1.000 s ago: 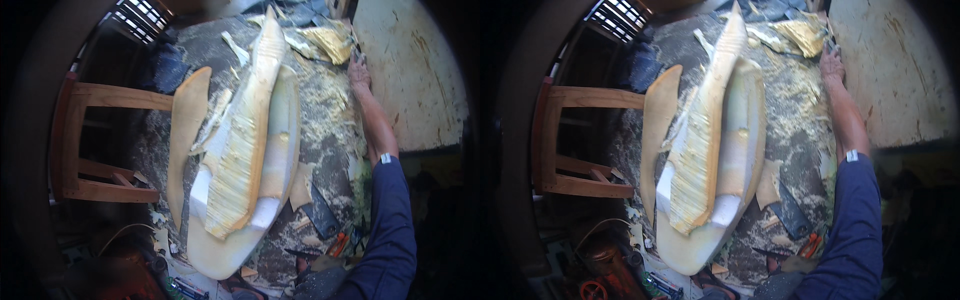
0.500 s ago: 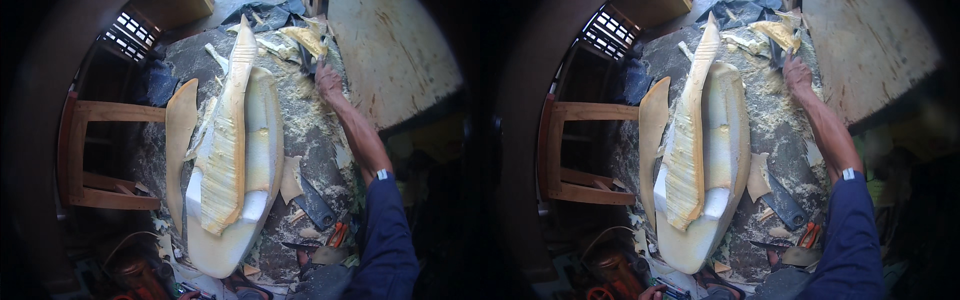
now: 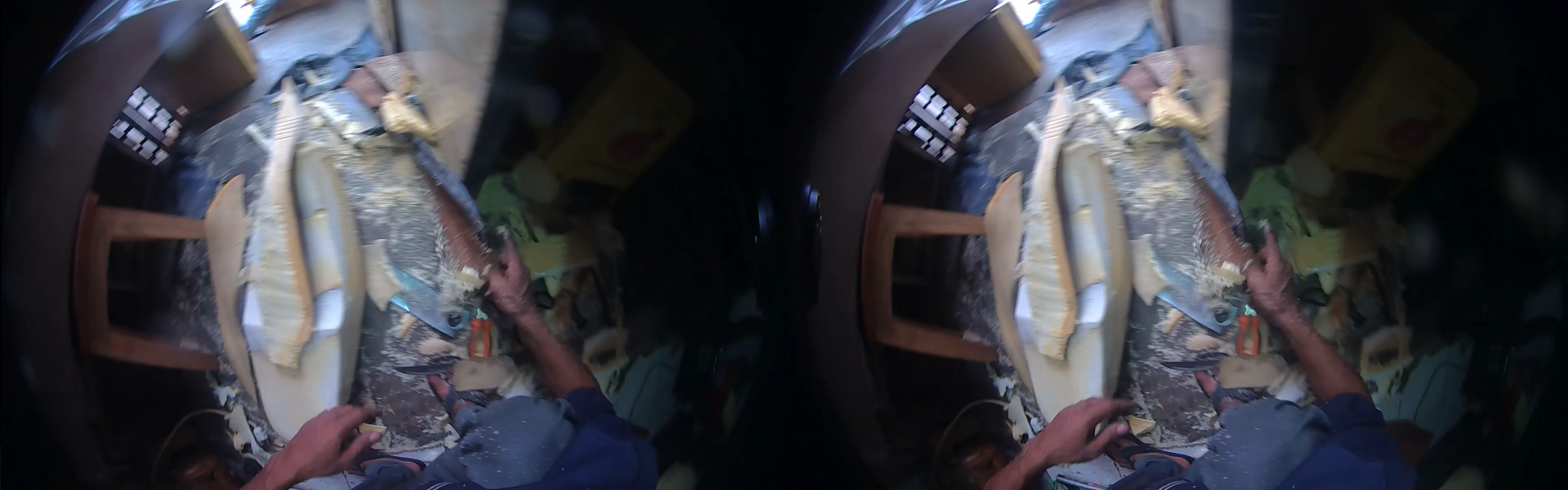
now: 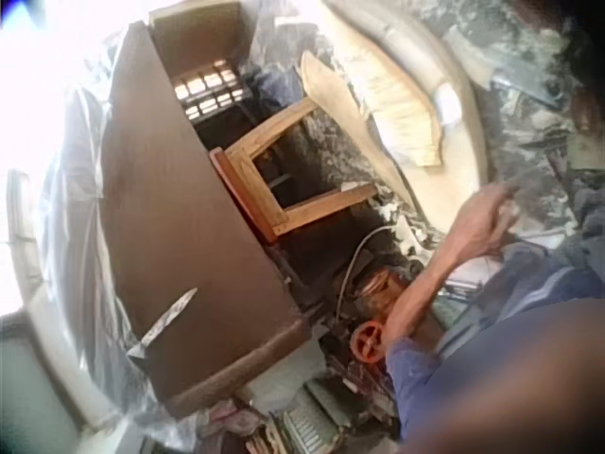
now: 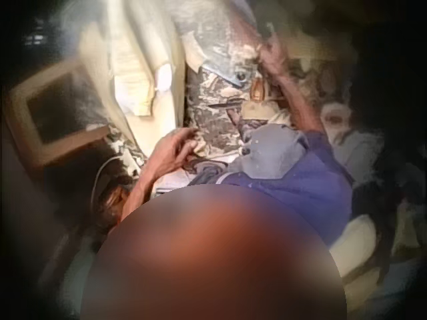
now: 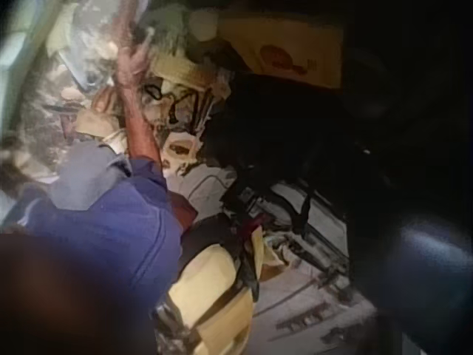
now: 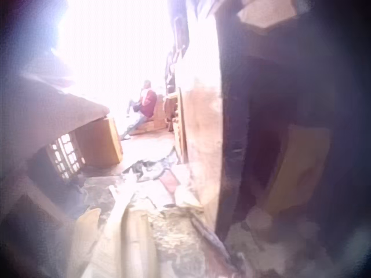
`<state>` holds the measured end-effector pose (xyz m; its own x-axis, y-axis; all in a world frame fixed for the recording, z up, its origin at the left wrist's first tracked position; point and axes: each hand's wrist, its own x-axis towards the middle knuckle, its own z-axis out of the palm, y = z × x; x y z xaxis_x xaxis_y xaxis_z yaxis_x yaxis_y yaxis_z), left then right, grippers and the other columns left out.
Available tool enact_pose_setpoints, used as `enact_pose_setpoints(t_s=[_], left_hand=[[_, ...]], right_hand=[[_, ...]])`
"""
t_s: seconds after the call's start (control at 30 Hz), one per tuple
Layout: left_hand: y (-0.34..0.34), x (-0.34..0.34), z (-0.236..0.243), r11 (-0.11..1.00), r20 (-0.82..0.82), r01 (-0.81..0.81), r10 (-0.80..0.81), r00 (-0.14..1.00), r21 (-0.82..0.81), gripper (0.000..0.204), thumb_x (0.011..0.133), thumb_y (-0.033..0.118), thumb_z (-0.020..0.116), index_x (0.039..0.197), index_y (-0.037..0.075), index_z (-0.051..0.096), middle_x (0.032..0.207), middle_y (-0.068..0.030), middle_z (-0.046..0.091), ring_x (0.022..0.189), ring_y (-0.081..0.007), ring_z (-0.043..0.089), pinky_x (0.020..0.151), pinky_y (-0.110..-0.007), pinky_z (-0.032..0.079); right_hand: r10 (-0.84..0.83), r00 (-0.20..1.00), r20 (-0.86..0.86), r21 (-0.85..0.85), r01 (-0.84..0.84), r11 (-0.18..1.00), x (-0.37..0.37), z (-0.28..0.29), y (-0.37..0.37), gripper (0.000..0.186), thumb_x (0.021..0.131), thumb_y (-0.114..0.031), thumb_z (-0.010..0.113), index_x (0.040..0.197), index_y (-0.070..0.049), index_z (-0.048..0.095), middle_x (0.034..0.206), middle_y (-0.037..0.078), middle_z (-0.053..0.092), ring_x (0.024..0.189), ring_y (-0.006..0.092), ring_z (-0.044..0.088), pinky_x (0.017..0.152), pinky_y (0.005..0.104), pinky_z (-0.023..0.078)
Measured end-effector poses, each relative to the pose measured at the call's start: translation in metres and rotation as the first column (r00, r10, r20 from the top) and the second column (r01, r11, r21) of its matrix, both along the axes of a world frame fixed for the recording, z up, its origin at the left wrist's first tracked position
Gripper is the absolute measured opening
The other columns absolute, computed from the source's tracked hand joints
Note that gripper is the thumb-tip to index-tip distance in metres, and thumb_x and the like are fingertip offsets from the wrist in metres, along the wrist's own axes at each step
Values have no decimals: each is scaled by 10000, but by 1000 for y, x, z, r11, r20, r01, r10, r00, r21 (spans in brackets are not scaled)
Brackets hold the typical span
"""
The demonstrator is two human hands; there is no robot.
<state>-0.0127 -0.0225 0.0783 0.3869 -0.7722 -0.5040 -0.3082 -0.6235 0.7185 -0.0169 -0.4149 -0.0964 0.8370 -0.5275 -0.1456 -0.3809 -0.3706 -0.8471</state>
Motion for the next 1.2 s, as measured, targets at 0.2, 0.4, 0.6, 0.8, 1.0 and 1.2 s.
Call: enact_pose_setpoints(t_s=[0.2, 0.4, 0.6, 0.8, 1.0, 1.2], left_hand=[[-134, 7, -115, 712, -457, -694, 655, 602, 107, 798, 978, 503, 632, 1541, 43, 302, 1402, -244, 515, 1254, -344, 544, 996, -433, 481], [-226, -44, -174, 532, -699, -800, 683, 212, 278, 1235, 818, 682, 722, 1606, 151, -67, 1645, -205, 171, 1435, -458, 319, 1011, -630, 417], [-249, -57, -196, 385, -765, -905, 633, 115, 183, 824, 859, 245, 748, 1497, 51, 263, 1150, -143, 583, 875, -229, 611, 693, -363, 518], [-223, -56, -211, 382, -750, -921, 629, 203, 71, 572, 876, 105, 610, 1409, 25, 417, 1176, -123, 585, 1021, -243, 579, 924, -387, 471], [-224, -47, -188, 351, -958, -930, 286, -8, 112, 495, 938, 272, 584, 1366, 36, 507, 1289, -154, 607, 1167, -297, 607, 1009, -457, 493], [-208, -44, -181, 232, -987, -962, -42, -155, 142, 701, 986, 556, 553, 1428, 18, 468, 1376, -140, 586, 1266, -325, 555, 1107, -511, 430]], right_hand=[[-248, 957, -152, 304, 285, 909, -138, -36, 9, 694, 940, -182, 654, 1526, 5, 333, 1289, 166, 621, 1065, 215, 651, 930, 343, 509], [-124, 988, -94, 51, 129, 990, -218, -33, 39, 946, 766, -237, 846, 1527, 6, 339, 1285, 242, 615, 1144, 338, 642, 929, 436, 513], [-82, 907, -413, 414, 267, 870, -223, -40, 49, 836, 988, -119, 556, 1610, -15, 8, 919, 123, 676, 718, 205, 682, 685, 348, 561], [-259, 963, -67, -245, 236, 940, -208, 33, 31, 574, 956, -107, 558, 1496, -1, 396, 954, 191, 700, 863, 312, 717, 739, 424, 581], [353, 784, -510, -258, -531, 807, -141, 52, 31, 571, 975, -184, 527, 1528, -117, 403, 1208, 249, 605, 904, 406, 688, 788, 528, 566], [416, 682, -602, -214, -640, 738, -114, 13, 55, 747, 945, -159, 524, 1624, -232, 221, 1048, 255, 593, 894, 440, 669, 810, 542, 533]])
